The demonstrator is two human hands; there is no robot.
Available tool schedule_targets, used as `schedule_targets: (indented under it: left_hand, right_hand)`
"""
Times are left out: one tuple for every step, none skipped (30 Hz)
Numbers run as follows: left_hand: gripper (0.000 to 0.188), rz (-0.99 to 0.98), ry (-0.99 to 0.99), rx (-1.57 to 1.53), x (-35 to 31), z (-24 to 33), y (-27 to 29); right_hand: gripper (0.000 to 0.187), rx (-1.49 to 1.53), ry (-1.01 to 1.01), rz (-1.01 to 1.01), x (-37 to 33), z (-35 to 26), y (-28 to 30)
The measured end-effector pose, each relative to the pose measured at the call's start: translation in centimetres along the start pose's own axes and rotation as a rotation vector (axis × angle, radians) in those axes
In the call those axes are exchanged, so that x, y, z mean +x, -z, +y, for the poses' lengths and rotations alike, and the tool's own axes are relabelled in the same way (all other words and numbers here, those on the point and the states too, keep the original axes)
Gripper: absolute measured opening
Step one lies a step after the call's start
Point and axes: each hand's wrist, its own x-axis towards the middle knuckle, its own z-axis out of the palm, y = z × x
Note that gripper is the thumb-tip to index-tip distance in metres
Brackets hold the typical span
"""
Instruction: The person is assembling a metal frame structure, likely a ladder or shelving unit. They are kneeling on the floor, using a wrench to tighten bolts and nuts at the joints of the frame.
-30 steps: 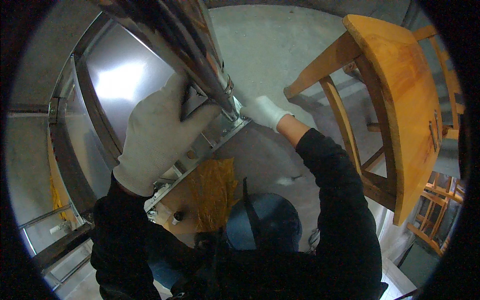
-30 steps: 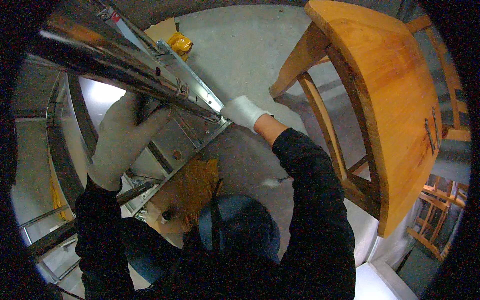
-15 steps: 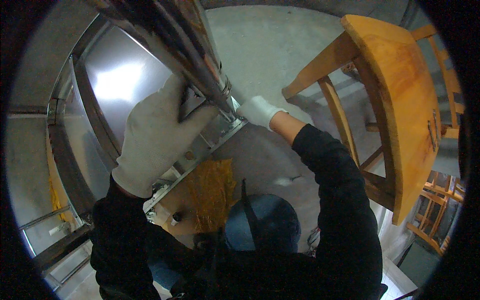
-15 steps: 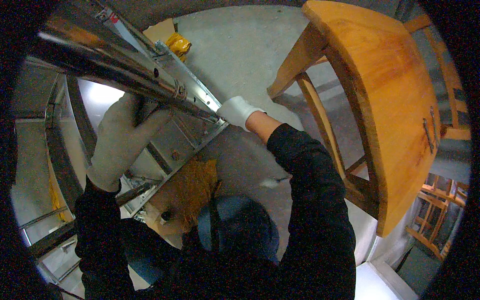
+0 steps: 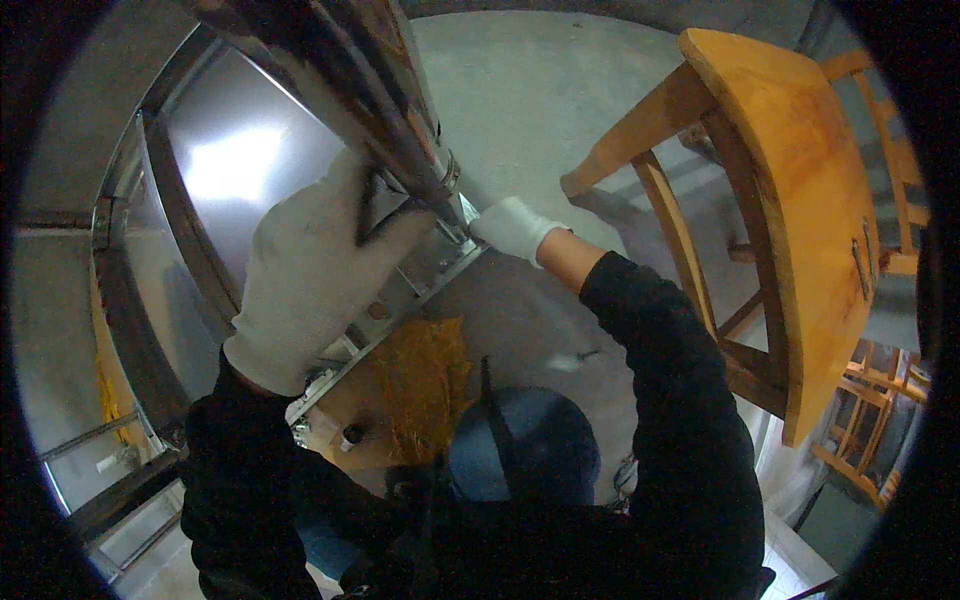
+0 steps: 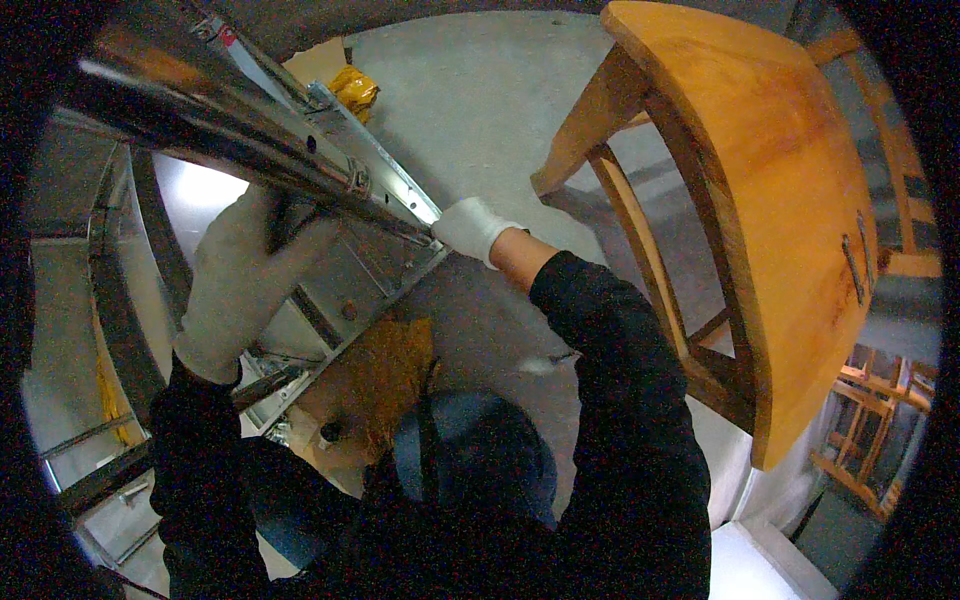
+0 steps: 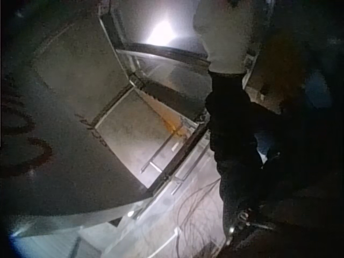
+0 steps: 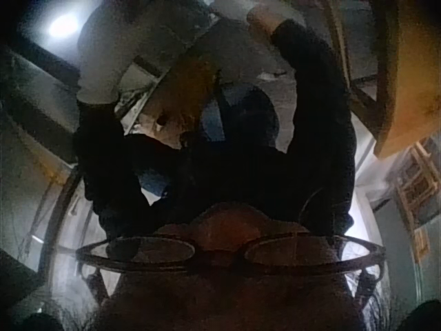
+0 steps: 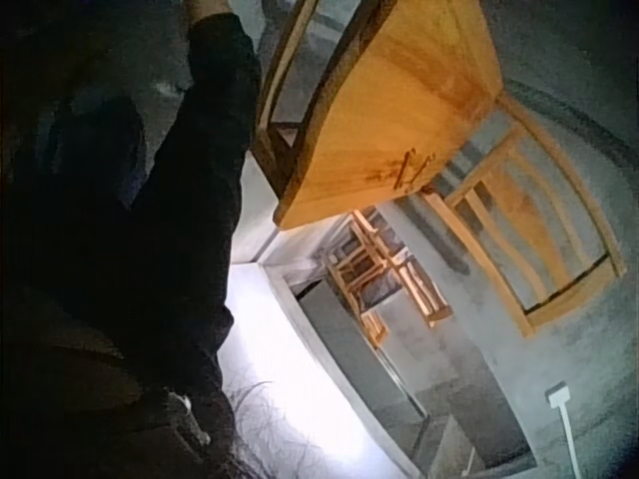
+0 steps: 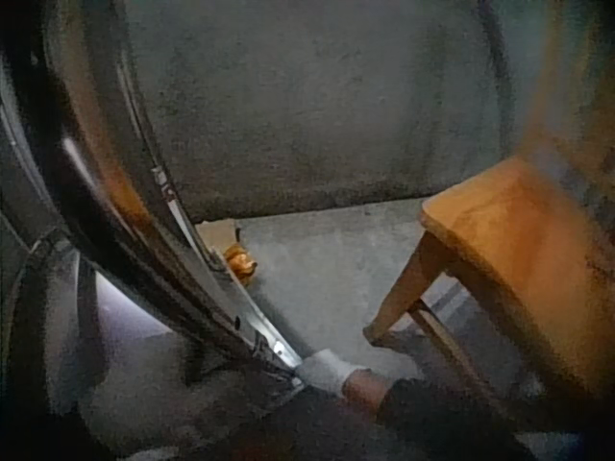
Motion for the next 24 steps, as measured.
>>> schedule_targets:
  left_hand:
    - [0.044, 0.014, -0.011, 0.016, -0.1, -0.1, -0.1]
    - [0.044, 0.027, -0.022, 0.029, 0.0, -0.1, -0.2]
    - [0.043, 0.011, 0.004, 0.019, 0.0, -0.1, -0.2]
    - [0.043, -0.006, 0.030, 0.008, 0.0, 0.1, -0.3]
    - [0.043, -0.019, 0.057, 0.000, 0.0, 0.2, -0.1]
    - [0.043, -0.002, 0.035, 0.009, 0.1, 0.2, 0.0]
    - [0.043, 0.014, 0.012, 0.017, 0.1, 0.1, 0.0]
    - [0.043, 0.030, -0.011, 0.023, 0.1, 0.1, -0.1]
    - [0.042, 0.032, -0.016, 0.028, 0.1, 0.1, -0.1]
    - [0.042, 0.034, -0.022, 0.032, 0.2, 0.2, -0.2]
    - [0.042, 0.036, -0.021, 0.043, 0.1, 0.1, -0.2]
    - [0.042, 0.029, -0.014, 0.039, 0.1, -0.1, -0.2]
    - [0.042, 0.021, -0.007, 0.035, 0.1, -0.3, -0.1]
    - [0.042, 0.015, -0.003, 0.030, 0.0, -0.3, -0.1]
    - [0.042, 0.013, -0.004, 0.017, 0.1, -0.1, 0.0]
    - [0.042, 0.012, -0.005, 0.004, 0.1, 0.1, 0.0]
    - [0.041, 0.004, -0.004, -0.007, 0.1, 0.2, -0.3]
    - [0.041, 0.002, -0.002, -0.019, 0.2, 0.4, -0.1]
    - [0.040, -0.004, -0.007, -0.042, 0.3, 0.6, -0.3]
    - [0.040, -0.005, 0.006, -0.043, 0.2, 0.4, -0.2]
    - [0.040, 0.000, 0.015, -0.029, 0.0, 0.1, 0.0]
    - [0.040, 0.005, 0.025, -0.015, -0.3, -0.1, 0.1]
    - [0.040, 0.009, 0.020, -0.018, -0.2, -0.1, 0.1]
    - [0.040, 0.016, 0.002, -0.033, -0.1, -0.2, -0.1]
  right_hand:
    - [0.014, 0.039, 0.000, 0.002, 0.0, 0.2, 0.1]
    - [0.014, 0.077, -0.002, 0.003, -0.2, 0.4, 0.2]
    - [0.016, 0.124, -0.039, 0.004, -0.5, 0.4, 0.1]
    - [0.018, 0.170, -0.077, 0.005, -0.9, 0.3, -0.1]
    - [0.019, 0.214, -0.112, 0.008, -1.1, 0.1, -0.1]
    - [0.020, 0.301, -0.182, 0.021, -1.2, -0.2, -0.2]
    - [0.021, 0.389, -0.253, 0.033, -1.3, -0.7, -0.4]
    - [0.023, 0.475, -0.325, 0.044, -1.4, -1.1, -0.7]
    - [0.024, 0.555, -0.405, 0.119, -1.4, -1.4, -2.3]
    - [0.025, 0.634, -0.486, 0.196, -1.2, -1.7, -4.3]
    - [0.027, 0.717, -0.558, 0.272, -0.8, -2.3, -5.7]
    - [0.029, 0.794, -0.645, 0.297, -0.7, -3.7, -5.3]
    - [0.030, 0.872, -0.733, 0.320, -0.7, -5.2, -4.8]
    - [0.032, 0.948, -0.823, 0.346, -0.5, -6.4, -4.2]
    - [0.032, 1.079, -0.910, 0.407, -0.1, -6.7, -4.9]
    - [0.032, 1.211, -0.994, 0.471, 0.7, -7.0, -6.3]
    - [0.033, 1.348, -1.079, 0.532, 1.6, -7.4, -8.4]
    - [0.031, 1.301, -1.021, 0.711, 2.7, -8.0, -10.4]
    - [0.029, 1.236, -0.967, 0.887, 3.2, -8.4, -12.8]
    - [0.027, 1.306, -0.967, 0.929, 3.7, -8.9, -12.7]
    - [0.025, 1.381, -0.960, 0.971, 4.1, -9.7, -11.1]
    - [0.023, 1.574, -1.028, 0.878, 4.4, -10.0, -9.4]
    - [0.021, 1.748, -1.109, 0.788, 3.8, -9.7, -7.9]
    - [0.021, 1.770, -1.048, 0.804, 3.6, -9.3, -8.6]
